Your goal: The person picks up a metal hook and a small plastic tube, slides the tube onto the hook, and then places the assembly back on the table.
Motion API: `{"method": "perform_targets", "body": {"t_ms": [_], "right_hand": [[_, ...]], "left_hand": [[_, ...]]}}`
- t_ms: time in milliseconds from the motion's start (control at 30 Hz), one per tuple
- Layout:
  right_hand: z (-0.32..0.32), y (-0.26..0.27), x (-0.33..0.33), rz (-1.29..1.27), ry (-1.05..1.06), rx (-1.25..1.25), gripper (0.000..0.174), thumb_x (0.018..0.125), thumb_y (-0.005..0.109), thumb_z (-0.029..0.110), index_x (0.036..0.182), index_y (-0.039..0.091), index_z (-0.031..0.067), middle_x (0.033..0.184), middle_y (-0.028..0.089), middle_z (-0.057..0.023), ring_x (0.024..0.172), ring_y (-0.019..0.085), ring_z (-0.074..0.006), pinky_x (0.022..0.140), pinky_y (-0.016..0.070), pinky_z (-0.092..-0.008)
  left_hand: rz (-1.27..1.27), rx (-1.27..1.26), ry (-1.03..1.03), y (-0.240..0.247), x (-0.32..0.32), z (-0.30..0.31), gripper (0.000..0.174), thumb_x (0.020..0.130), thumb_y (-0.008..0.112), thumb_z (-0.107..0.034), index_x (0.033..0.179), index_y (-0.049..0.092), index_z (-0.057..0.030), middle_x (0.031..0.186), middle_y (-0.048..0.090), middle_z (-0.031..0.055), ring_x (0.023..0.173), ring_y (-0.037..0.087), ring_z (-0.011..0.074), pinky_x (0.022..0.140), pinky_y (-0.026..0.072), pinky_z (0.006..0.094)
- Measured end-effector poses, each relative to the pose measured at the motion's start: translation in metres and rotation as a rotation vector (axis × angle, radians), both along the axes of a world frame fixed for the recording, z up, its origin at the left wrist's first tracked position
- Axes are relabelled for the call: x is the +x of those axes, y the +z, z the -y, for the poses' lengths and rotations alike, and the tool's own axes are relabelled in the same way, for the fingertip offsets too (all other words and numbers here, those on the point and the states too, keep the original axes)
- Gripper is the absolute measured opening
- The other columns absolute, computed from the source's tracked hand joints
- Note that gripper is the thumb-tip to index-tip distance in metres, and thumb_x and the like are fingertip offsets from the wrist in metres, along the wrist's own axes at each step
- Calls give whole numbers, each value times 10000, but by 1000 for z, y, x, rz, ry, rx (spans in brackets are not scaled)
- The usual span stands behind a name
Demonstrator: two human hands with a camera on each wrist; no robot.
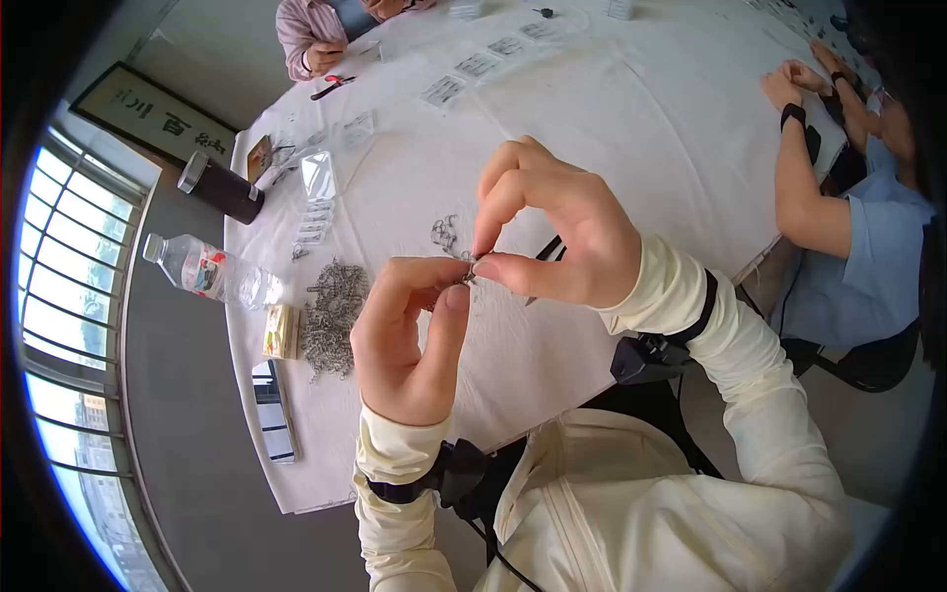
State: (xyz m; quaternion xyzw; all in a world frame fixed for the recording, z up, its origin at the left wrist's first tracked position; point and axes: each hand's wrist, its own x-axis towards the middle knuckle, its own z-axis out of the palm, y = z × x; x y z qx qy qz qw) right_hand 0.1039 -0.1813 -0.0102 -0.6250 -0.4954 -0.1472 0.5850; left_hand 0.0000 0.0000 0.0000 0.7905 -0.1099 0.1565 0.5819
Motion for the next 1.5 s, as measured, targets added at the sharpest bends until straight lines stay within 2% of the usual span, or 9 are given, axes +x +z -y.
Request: {"method": "perform_targets", "body": {"t_ms": [167,300,367,500,800,867,967,1167,1500], "right_hand": [[-2,0,0,-7,-23,-36,164,726,741,41,853,665,113,930,577,-34,884,529,-171,827,419,-313],[-3,1,-2,-11,-35,-56,177,718,740,41,862,672,118,918,577,-31,888,531,-177,829,419,-316],[-3,2,-2,64,-83,2,209,687,746,25,862,687,123,892,577,-19,870,520,-189,789,417,-313],[-4,2,-9,215,-132,-25,234,648,755,7,845,702,122,858,574,-8,837,500,-200,729,414,-313],[-8,-4,-12,297,-251,-36,221,623,789,32,815,721,118,829,563,-1,806,485,-209,685,417,-326],[-9,-4,-13,303,-280,-45,212,621,788,40,806,718,117,827,561,1,808,487,-212,698,417,-326],[-9,-5,-16,348,-314,-48,213,612,789,46,799,715,117,822,560,1,806,487,-214,711,416,-329],[-11,-8,-15,349,-353,-48,208,618,787,65,763,671,159,814,535,49,834,508,-175,737,390,-330],[-13,-10,-14,383,-381,-72,201,624,786,74,742,642,151,823,538,47,848,510,-178,739,390,-330]], "left_hand": [[-71,-114,-24,3,-2,1,108,926,577,16,1032,562,34,947,588,43,836,538,96,776,455,243],[-102,-172,-42,5,-3,2,92,927,570,18,1017,555,33,942,580,39,830,532,89,771,451,232],[-124,-191,-38,5,-4,3,102,935,566,-5,1033,556,22,960,547,3,819,461,51,719,367,189],[-105,-183,-13,1,-2,4,116,924,576,16,1038,559,26,959,551,0,822,468,48,721,384,195],[38,80,104,-6,4,3,101,890,596,61,985,579,30,911,578,12,799,510,63,722,433,214],[160,161,229,-7,6,7,108,776,682,33,850,609,2,813,622,58,668,563,127,627,472,261],[192,223,263,-8,7,7,117,760,695,27,840,616,-5,796,619,62,653,568,141,608,475,268],[185,308,277,-3,4,11,104,787,648,75,852,597,11,808,590,34,703,519,91,672,448,235],[251,396,304,-3,7,12,102,761,685,48,820,614,4,757,606,42,653,532,114,614,450,250]]}}
